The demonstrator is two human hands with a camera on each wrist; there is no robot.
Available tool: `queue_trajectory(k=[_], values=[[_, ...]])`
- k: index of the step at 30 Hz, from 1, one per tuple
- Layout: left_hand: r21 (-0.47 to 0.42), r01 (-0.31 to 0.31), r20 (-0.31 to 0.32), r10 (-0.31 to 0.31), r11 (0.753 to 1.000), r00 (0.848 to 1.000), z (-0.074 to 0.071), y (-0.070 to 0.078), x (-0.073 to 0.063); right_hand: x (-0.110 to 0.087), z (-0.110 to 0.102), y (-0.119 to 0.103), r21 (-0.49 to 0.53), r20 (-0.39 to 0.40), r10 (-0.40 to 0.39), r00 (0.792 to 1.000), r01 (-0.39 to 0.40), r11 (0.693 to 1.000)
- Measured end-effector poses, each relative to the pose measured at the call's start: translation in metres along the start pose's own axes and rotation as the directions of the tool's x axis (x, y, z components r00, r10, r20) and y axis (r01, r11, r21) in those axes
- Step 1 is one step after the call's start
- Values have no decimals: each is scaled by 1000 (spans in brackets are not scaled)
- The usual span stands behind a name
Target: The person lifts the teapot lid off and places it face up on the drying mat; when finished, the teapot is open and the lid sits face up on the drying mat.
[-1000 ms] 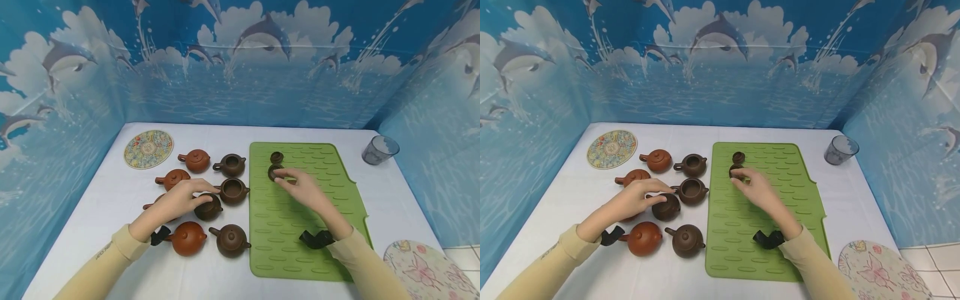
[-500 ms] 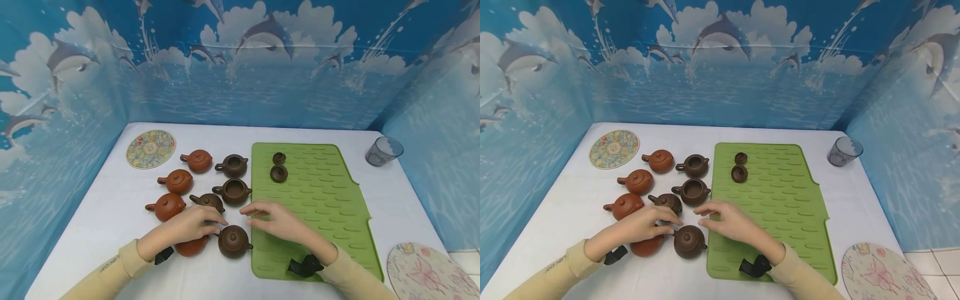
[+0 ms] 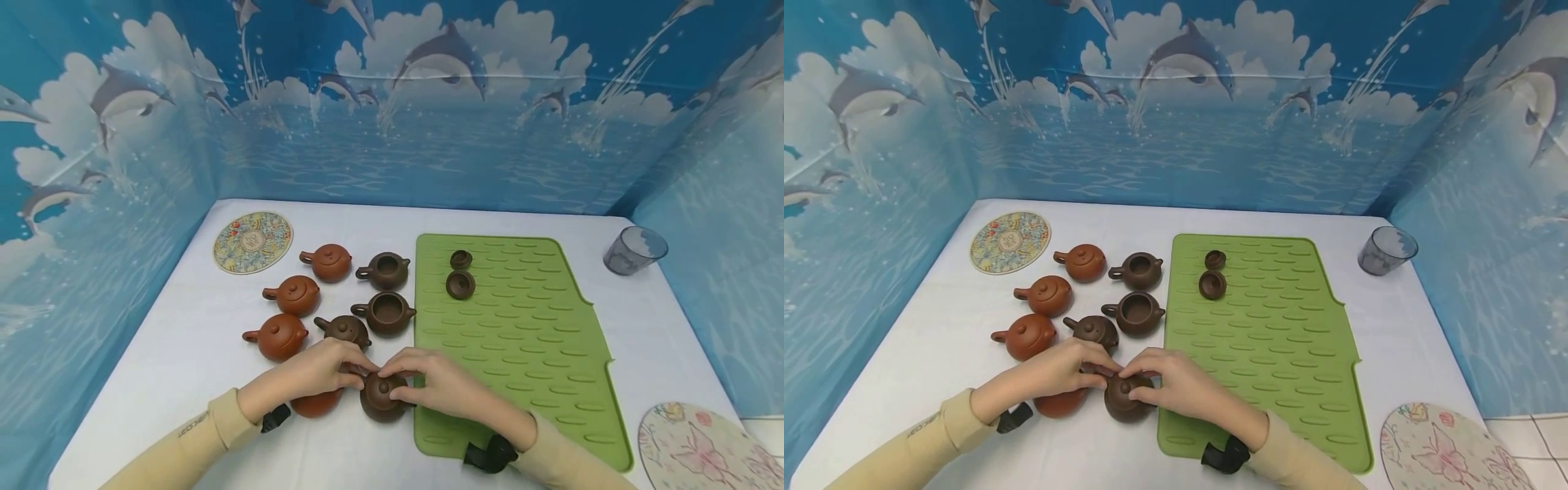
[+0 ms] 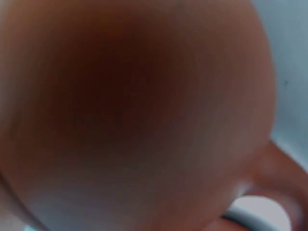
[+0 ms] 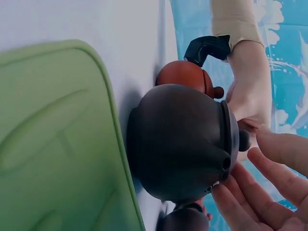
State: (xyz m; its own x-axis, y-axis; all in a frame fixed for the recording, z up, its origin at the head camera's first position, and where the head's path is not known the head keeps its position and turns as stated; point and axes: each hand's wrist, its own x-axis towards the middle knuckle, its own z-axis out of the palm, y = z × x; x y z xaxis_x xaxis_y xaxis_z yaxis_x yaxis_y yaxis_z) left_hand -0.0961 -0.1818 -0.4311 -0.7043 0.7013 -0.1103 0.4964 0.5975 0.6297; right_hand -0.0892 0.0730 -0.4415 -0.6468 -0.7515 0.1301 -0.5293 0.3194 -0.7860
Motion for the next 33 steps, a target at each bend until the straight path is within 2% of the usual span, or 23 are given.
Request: queue_trajectory(k=[8,15,20,23,27,30,33], values=[[-24,14,-14,-14,1000,1000,2,0,2,4,7,-5,-149,-42,-67,997,60,987],[-14,13,-31,-13,1000,999,4,-1,3,5,9,-3,-168,-72,-125,990,112,980],[-41,24,-23,-25,999,999,4,-2,3,5,10,-1,-159,-79,-141,987,128,979],[-51,29,-19,-30,998,999,4,-1,3,4,9,1,-87,-85,-104,991,97,991],[-44,19,-25,-20,999,999,4,-2,3,1,6,6,111,-104,1,995,10,994],[-50,22,-25,-23,998,999,4,-1,3,-3,-1,11,278,-106,99,989,-66,958],[-57,31,-23,-32,998,999,4,-1,3,-7,-11,17,382,-95,204,974,-154,911]])
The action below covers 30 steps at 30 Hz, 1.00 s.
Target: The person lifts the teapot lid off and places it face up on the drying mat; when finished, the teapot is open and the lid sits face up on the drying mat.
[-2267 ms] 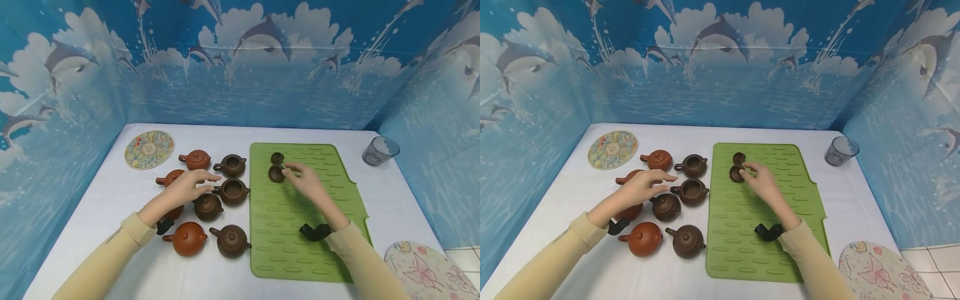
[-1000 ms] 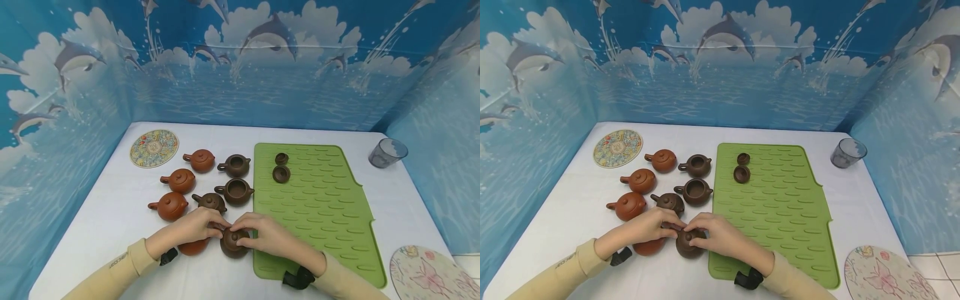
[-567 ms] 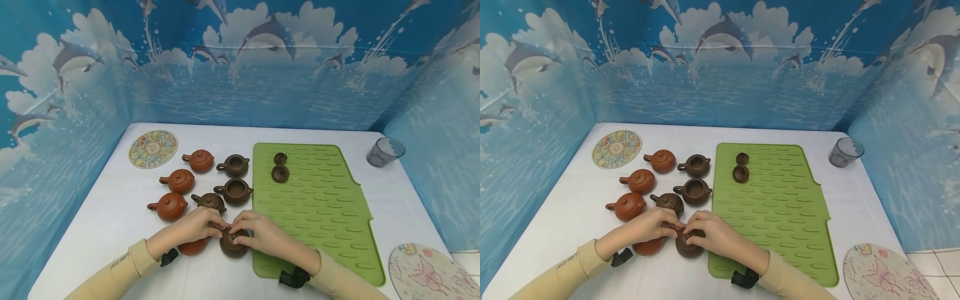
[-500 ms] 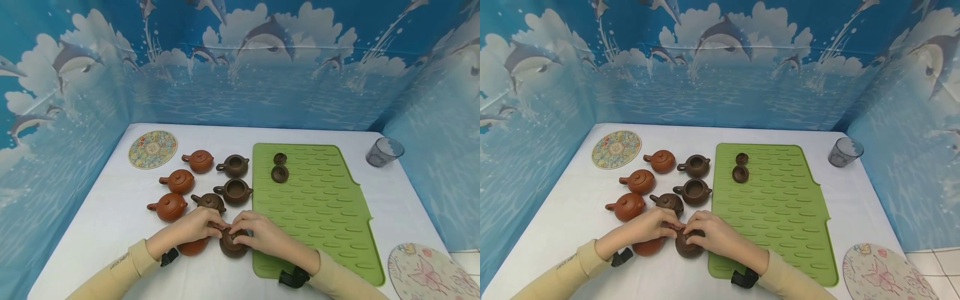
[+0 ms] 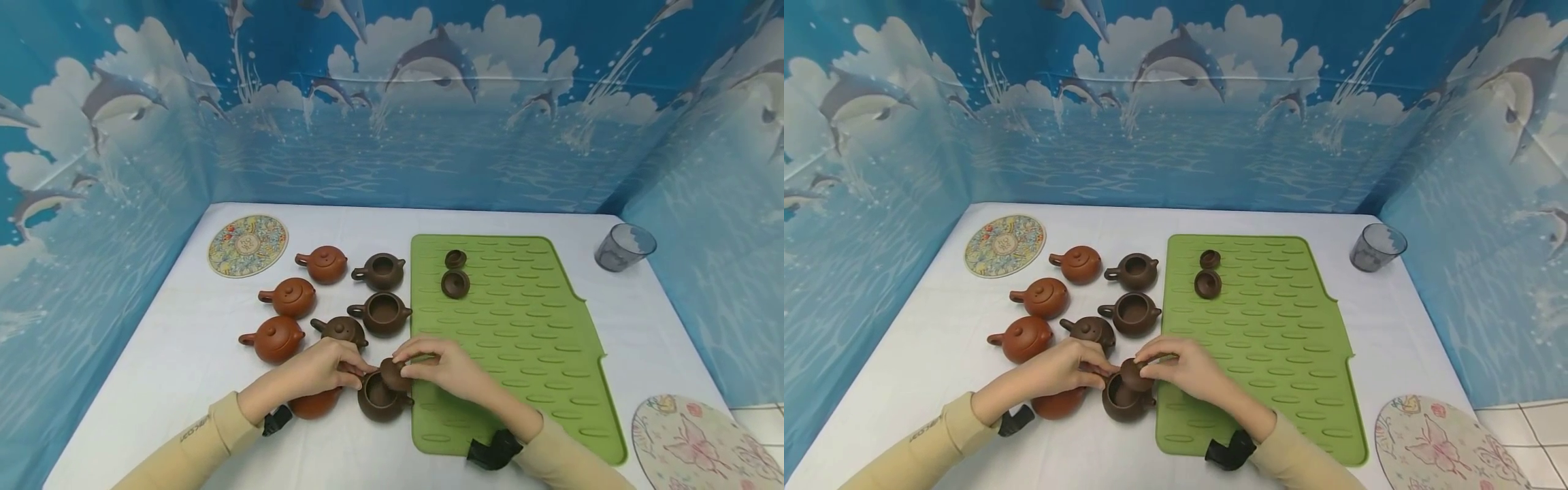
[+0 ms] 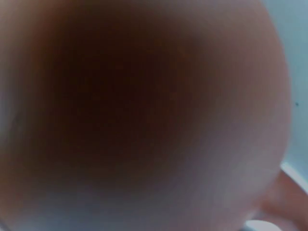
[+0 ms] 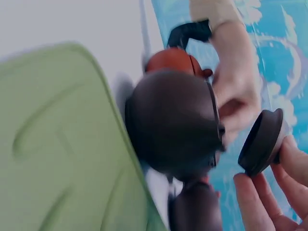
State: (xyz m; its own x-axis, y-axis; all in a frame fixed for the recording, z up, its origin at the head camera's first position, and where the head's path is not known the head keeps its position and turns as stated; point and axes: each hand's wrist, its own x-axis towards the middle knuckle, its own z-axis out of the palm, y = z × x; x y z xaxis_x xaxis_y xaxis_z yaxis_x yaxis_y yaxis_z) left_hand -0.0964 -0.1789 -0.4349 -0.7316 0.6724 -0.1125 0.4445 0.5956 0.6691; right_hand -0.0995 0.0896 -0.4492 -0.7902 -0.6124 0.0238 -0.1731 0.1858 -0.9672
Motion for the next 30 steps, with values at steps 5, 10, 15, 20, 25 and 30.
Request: queue_trajectory(k=[5,10,15,20,25,30], values=[[7,5,-5,-5,1000,1000,1,0,-1,-4,-21,8,141,-39,182,982,-175,974],[7,1,-12,-1,1000,1000,2,0,-3,-9,-38,18,360,-41,280,959,-247,900],[11,1,-16,-1,1000,1000,2,0,-3,-11,-50,27,524,-18,267,963,-219,823],[12,2,-16,-1,1000,1000,2,0,-3,-13,-57,27,523,-51,265,963,-200,829],[15,-2,-24,2,1000,1000,3,1,-3,-13,-64,27,476,-105,320,942,-235,848],[14,-6,-25,7,1000,1000,4,0,-3,-12,-75,30,383,-207,398,894,-300,873]])
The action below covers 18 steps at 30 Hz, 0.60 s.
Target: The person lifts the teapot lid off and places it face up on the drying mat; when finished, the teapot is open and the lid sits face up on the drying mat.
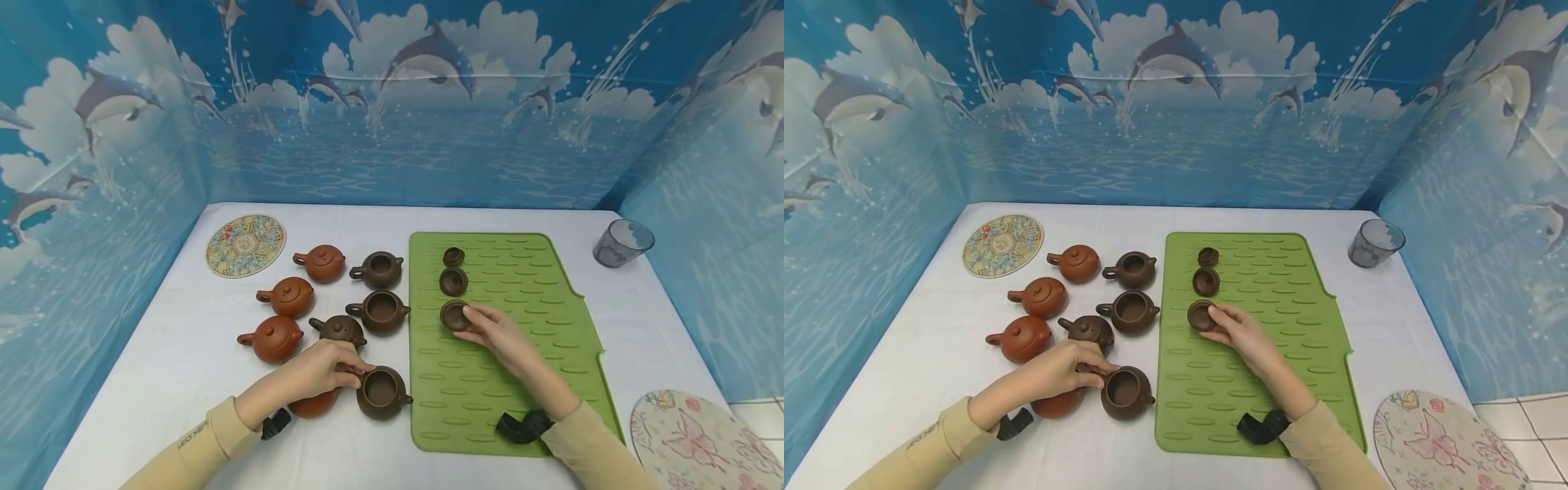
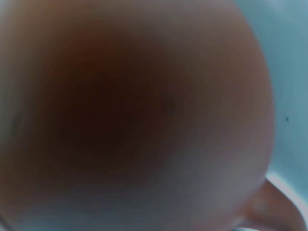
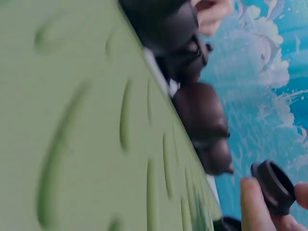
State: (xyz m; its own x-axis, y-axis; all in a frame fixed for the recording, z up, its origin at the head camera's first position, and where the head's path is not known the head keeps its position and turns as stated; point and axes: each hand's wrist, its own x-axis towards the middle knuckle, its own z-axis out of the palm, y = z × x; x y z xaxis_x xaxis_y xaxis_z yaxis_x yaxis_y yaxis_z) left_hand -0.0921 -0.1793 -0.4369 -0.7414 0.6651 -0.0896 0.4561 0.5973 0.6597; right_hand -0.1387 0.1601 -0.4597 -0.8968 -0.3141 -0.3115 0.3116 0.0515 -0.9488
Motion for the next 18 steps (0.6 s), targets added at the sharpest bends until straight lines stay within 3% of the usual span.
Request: queue_trajectory(k=[4,7,13,18], values=[[-4,0,-1,0,1000,1000,0,-1,0,3,-7,-1,-130,-126,-8,992,-9,991],[-4,-2,-1,2,1000,1000,1,-1,1,3,-10,0,-233,-172,-29,985,-12,972],[-2,-10,-1,10,1000,1000,1,-2,1,6,-11,6,-424,-184,-69,980,-16,906],[-4,-10,-3,10,1000,1000,1,-2,0,8,-10,10,-473,-182,-104,978,6,881]])
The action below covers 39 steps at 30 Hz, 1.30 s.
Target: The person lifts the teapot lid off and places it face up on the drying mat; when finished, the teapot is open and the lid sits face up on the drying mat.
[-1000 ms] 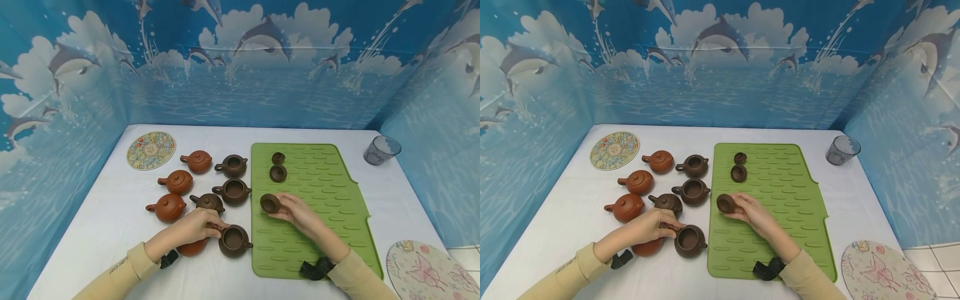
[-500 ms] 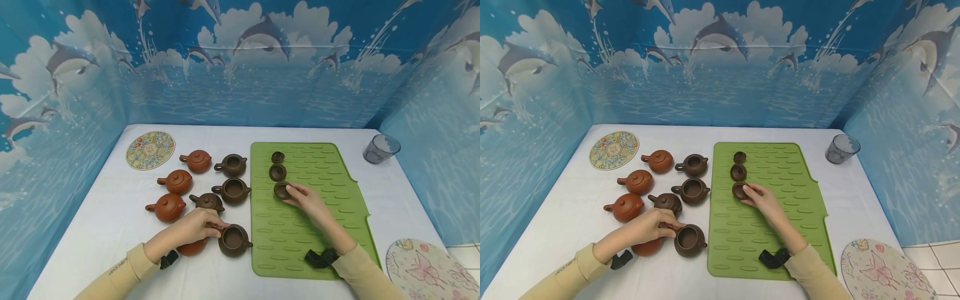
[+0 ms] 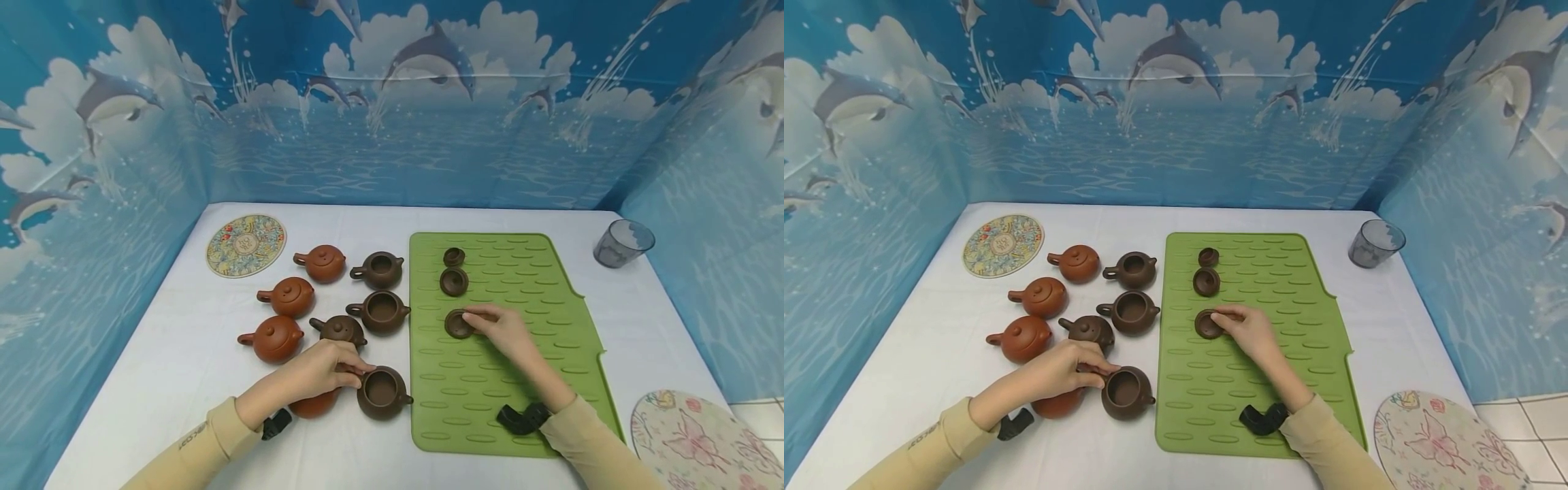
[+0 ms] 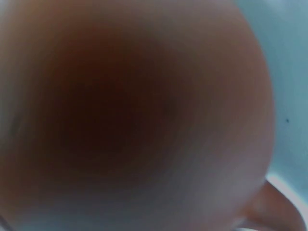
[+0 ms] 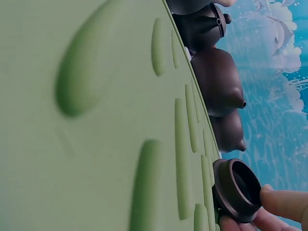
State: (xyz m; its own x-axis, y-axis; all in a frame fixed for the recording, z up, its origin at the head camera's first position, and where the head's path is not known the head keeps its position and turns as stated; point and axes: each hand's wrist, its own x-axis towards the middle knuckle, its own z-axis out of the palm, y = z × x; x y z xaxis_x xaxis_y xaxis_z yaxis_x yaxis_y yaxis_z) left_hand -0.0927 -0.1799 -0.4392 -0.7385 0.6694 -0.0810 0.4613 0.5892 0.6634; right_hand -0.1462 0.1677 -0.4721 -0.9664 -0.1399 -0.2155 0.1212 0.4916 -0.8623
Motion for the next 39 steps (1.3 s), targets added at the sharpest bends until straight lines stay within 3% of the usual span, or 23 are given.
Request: queue_trajectory(k=[9,18,23,27,30,34,36,39], values=[[14,-8,-5,8,1000,1000,-1,1,0,3,1,0,-110,10,-21,1000,22,994],[69,-15,-4,15,997,1000,-4,4,-3,3,-1,-5,-125,19,-57,998,59,990],[70,-31,-65,35,997,997,-16,10,-5,2,-6,-17,-131,6,-127,992,127,983],[75,4,-139,7,997,990,-33,13,-8,2,-4,-37,-132,4,-185,983,184,974],[93,47,-216,-26,995,976,-47,9,-10,2,5,-56,-139,23,-260,965,260,956],[113,121,-312,-81,986,947,-60,-7,-11,5,23,-80,-144,86,-374,924,383,913],[120,158,-332,-110,980,937,-63,-16,-11,6,34,-89,-126,133,-399,907,415,901],[123,191,-325,-142,974,935,-64,-27,-10,10,51,-101,-96,224,-416,882,444,891]])
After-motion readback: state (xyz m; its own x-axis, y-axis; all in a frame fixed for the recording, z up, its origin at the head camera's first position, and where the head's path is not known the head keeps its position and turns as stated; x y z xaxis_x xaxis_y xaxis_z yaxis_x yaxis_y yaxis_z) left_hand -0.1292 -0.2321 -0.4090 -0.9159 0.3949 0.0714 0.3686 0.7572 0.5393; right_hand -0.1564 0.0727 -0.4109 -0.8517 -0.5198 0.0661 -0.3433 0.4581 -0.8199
